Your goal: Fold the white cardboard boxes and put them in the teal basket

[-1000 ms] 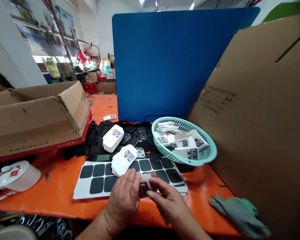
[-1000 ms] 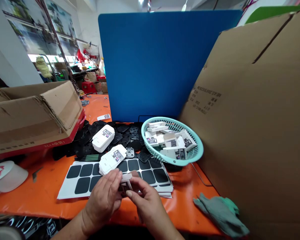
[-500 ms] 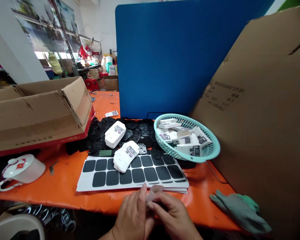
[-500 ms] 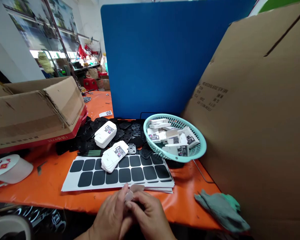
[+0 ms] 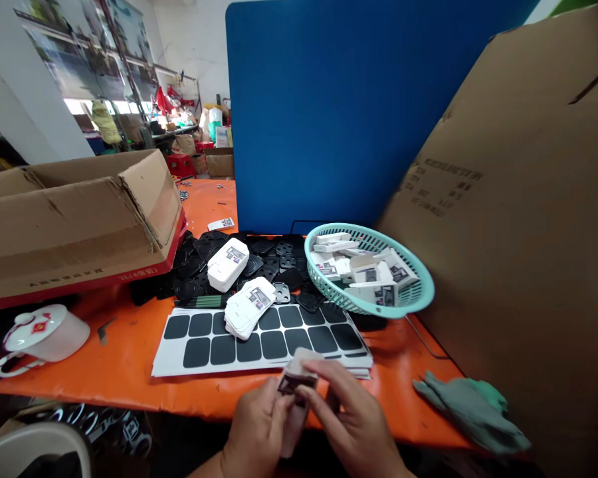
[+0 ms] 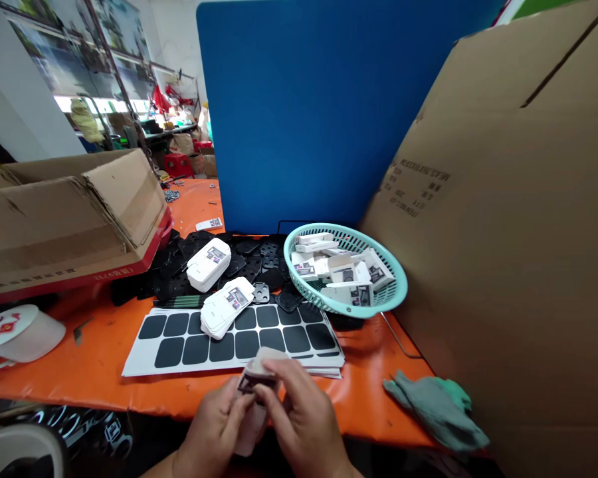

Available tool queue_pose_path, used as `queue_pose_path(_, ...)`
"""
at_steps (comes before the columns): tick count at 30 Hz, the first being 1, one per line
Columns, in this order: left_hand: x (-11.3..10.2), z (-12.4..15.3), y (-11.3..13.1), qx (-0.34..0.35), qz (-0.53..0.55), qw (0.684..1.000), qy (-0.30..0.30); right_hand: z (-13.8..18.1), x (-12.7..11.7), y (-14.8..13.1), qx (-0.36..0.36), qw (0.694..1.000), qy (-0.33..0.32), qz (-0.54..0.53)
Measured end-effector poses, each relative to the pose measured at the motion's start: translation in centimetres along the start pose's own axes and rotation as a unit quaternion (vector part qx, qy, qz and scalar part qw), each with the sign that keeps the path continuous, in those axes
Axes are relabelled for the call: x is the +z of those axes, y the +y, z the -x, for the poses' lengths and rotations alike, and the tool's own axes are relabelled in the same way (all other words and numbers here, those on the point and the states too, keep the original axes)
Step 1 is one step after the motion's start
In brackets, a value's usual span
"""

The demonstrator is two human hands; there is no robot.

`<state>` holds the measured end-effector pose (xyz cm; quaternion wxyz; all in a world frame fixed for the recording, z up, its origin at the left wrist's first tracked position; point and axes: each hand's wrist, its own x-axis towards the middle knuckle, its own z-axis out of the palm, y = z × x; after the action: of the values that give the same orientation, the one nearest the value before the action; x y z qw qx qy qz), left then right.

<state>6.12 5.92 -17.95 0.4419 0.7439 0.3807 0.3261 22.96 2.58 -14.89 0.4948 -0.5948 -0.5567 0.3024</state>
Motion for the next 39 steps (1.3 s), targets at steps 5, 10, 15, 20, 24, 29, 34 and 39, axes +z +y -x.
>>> queue_pose_path(5,0.5,0.8,-0.4,-0.162,0.248,0.954,-0.05,1.0,-0.6,3.0,0.0,0.999,0.046,-0.007)
queue_pose_path(10,1.1,2.9,-2.5,-0.137,0.245,0.957,-0.069,3.3,1.1,4.5,0.165,0.976,-0.016,-0.145)
queue_pose_path(15,0.7,3.3,-2.5,-0.074,0.266,0.956,-0.101,5.1,1.4,3.9,0.201,0.952,0.013,-0.231)
queue_pose_path(20,0.4,2.6,-1.3,-0.178,0.335,0.92,-0.099,5.4,1.7,3.5,0.198,0.942,-0.038,-0.269)
queue_pose_path(24,-0.2,2.5,-0.6,-0.169,0.233,0.957,-0.046,4.8,2.4,2.5,0.247,0.908,-0.024,-0.339)
queue_pose_path(29,-1.0,3.2,-0.6,0.0,0.134,0.991,-0.015,4.0,1.6,2.0,0.203,0.911,-0.108,-0.342)
queue_pose_path(34,-1.8,2.9,0.9,0.003,0.062,0.997,-0.051,3.9,0.5,1.5,0.106,0.952,-0.147,-0.248)
queue_pose_path(39,-2.5,1.6,3.6,-0.189,0.212,0.956,-0.079,3.2,0.6,0.0,0.301,0.894,-0.113,-0.312)
